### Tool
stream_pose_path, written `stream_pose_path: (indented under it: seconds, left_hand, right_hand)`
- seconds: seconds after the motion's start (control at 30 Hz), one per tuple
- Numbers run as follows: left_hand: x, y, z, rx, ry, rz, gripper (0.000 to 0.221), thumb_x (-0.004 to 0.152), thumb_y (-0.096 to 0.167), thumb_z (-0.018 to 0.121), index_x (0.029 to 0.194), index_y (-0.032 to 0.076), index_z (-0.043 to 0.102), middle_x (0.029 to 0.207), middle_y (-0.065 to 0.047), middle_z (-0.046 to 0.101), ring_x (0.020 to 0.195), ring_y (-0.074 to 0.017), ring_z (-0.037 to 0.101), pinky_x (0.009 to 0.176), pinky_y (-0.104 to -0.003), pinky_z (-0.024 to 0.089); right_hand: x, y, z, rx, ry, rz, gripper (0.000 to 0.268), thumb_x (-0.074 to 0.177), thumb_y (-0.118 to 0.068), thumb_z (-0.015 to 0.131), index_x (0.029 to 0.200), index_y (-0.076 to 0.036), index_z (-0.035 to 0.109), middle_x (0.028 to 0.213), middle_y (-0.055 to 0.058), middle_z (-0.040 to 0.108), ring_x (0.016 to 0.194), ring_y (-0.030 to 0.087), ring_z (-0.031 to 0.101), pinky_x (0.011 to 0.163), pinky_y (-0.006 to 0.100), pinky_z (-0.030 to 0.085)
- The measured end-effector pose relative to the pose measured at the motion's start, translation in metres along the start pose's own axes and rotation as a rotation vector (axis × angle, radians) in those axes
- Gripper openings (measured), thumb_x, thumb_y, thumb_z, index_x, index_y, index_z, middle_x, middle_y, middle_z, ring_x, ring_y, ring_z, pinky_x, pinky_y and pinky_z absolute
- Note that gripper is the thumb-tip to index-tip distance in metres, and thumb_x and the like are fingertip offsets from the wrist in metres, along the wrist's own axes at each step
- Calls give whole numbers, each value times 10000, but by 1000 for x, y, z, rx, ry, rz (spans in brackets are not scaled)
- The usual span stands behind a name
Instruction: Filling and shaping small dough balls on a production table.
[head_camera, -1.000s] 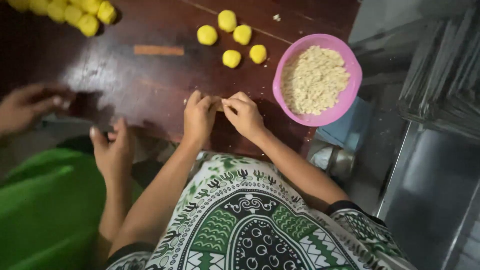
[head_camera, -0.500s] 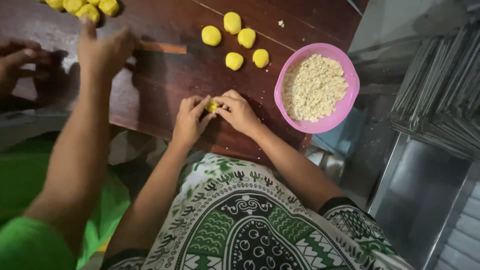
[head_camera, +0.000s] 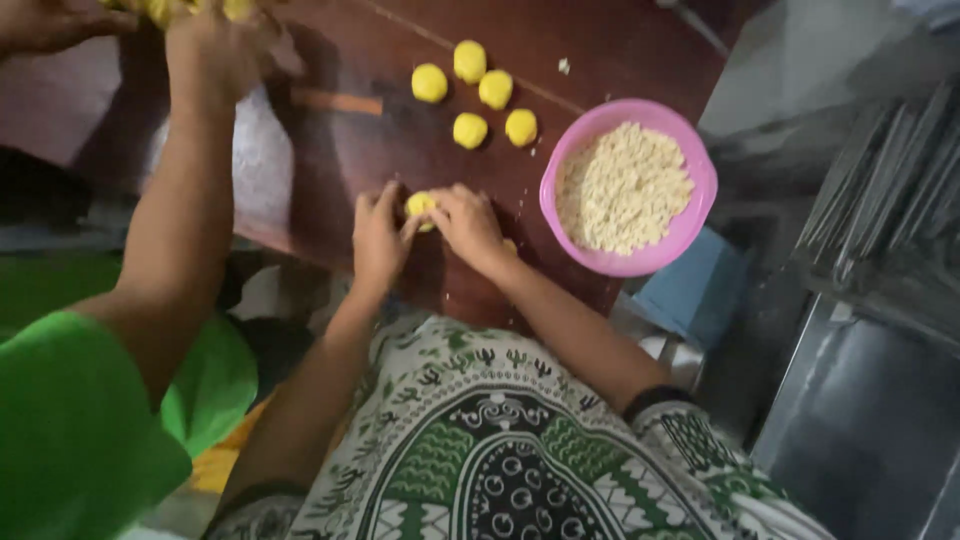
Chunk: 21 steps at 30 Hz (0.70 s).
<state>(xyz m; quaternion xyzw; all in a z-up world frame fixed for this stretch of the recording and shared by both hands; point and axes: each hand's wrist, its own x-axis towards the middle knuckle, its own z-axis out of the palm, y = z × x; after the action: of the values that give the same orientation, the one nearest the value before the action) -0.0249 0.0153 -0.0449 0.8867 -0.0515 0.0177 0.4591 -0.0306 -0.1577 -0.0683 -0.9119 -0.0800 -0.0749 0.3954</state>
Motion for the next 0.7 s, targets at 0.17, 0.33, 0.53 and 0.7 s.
stream_pose_path:
  seconds: [0.17,0.33,0.53,0.7]
  left_hand:
    - [2,-7,24,177,-29,150,306,867,143,815,1116,27,679,1184,-210,606,1066,-428,592,913,-490,493]
    - [4,15,40,-139,-82,363,290,877,60,722,1134,29,592,1269,-196,652,1178,-401,622,1004,-450,512]
    - [148,62,107,-248,36,571,374,944,-113,570,1277,47,633,1304,-183,675,1250,-378,648,1096,-438,509]
    - [233,52,173,214,-275,774,662,966,204,751,1510,-5,435,1554,-276,388,1448,-482,334,1184,-598,280]
  right_hand:
    - [6,-3,-33,-70,56,144,358,821,-211,794,1122,-46,694,931,132,678,866,339,669,757,462,520]
    - [-54,-7,-100,261,-48,225,234,923,-145,718,1128,-34,703,997,130,700,876,274,711,784,377,572]
    - [-110,-1,-123,148,91,271,181,947,-141,717,1100,-43,721,1019,124,734,936,279,722,856,372,563]
    - [-125,-15,-114,-28,101,445,226,943,-192,728,1126,-59,725,1081,148,717,991,336,695,867,407,559]
